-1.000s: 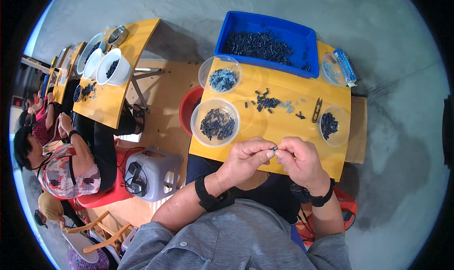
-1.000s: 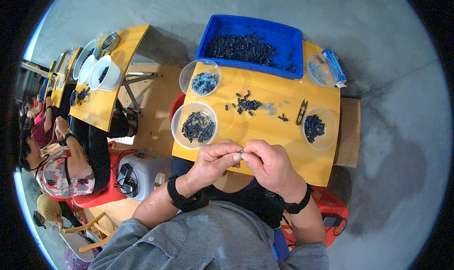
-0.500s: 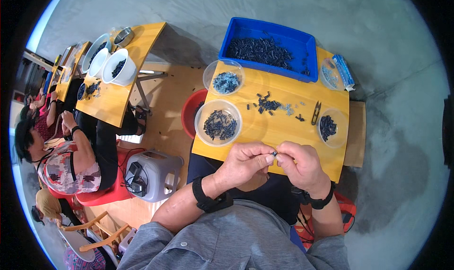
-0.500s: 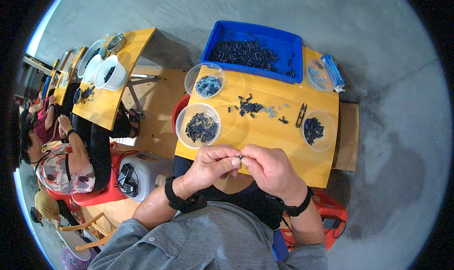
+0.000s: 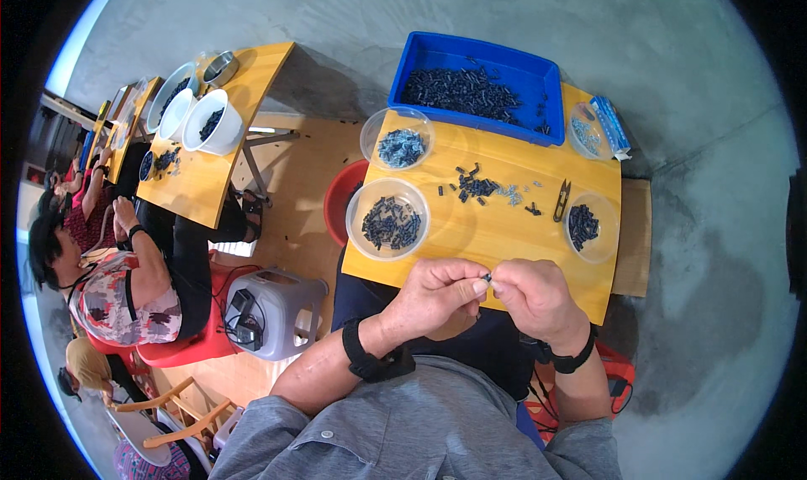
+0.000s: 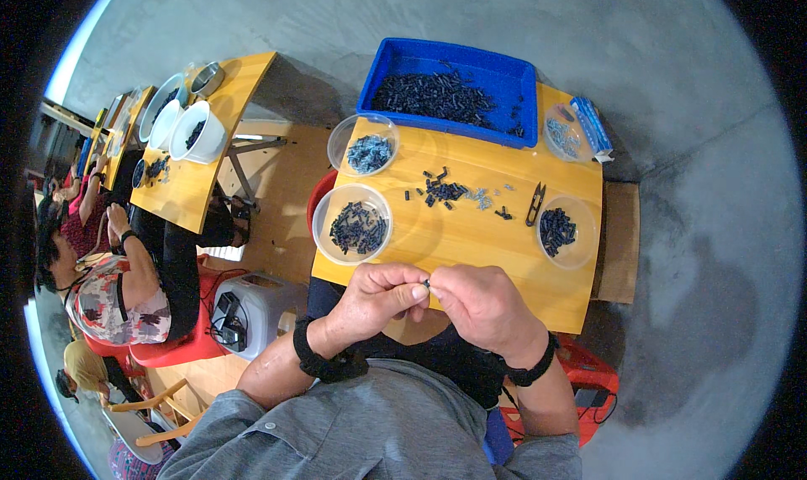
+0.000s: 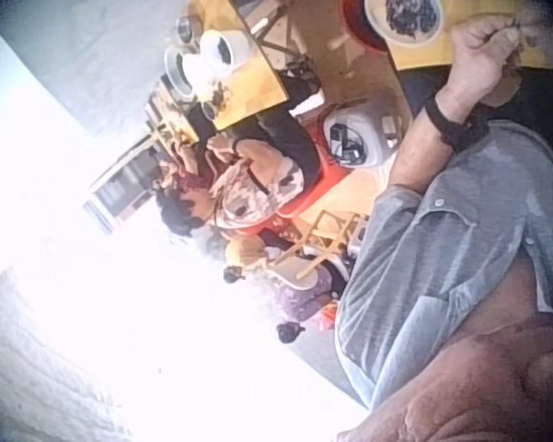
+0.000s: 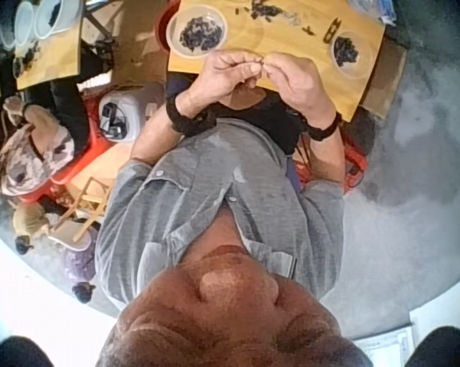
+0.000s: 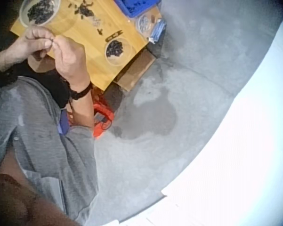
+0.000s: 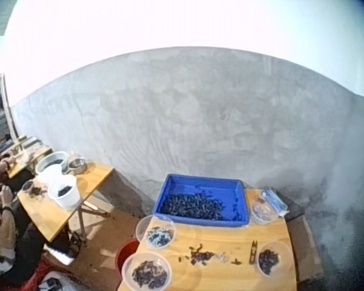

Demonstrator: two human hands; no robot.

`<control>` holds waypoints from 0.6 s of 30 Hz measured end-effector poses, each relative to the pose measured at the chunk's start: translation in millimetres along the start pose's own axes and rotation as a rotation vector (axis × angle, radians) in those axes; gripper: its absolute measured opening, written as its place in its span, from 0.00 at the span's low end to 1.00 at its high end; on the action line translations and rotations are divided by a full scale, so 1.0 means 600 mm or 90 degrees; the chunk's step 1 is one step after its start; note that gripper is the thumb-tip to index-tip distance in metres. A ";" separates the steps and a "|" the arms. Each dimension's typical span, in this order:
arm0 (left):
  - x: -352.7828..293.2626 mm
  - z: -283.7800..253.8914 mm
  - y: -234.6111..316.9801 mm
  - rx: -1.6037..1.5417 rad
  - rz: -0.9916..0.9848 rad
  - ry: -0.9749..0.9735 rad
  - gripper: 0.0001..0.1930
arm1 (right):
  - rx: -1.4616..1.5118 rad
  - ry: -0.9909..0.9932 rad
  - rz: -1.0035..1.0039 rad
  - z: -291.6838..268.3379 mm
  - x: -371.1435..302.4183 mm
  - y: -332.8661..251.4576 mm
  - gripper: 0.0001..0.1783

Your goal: The recorder is assembling small black plastic components by hand on a yellow table.

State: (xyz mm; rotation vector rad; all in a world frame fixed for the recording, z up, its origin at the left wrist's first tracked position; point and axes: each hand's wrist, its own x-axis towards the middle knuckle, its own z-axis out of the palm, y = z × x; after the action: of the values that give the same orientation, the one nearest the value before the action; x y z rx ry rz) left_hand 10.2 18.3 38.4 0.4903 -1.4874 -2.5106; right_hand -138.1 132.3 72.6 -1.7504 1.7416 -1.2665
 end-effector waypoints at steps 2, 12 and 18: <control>0.000 0.000 -0.003 -0.027 -0.005 -0.001 0.07 | -0.007 0.003 0.001 0.001 -0.001 -0.003 0.03; 0.004 -0.004 -0.004 0.021 -0.069 -0.009 0.06 | 0.052 -0.080 0.072 -0.003 -0.002 -0.003 0.02; 0.012 -0.005 -0.026 0.014 -0.056 -0.005 0.06 | 0.126 -0.121 0.185 -0.013 -0.006 0.015 0.03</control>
State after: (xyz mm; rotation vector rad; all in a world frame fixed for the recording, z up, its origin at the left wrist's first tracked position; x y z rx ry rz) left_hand 4.9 21.3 22.1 0.5623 -1.5304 -2.5683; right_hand -148.7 136.7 68.5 -1.3981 1.6297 -1.0701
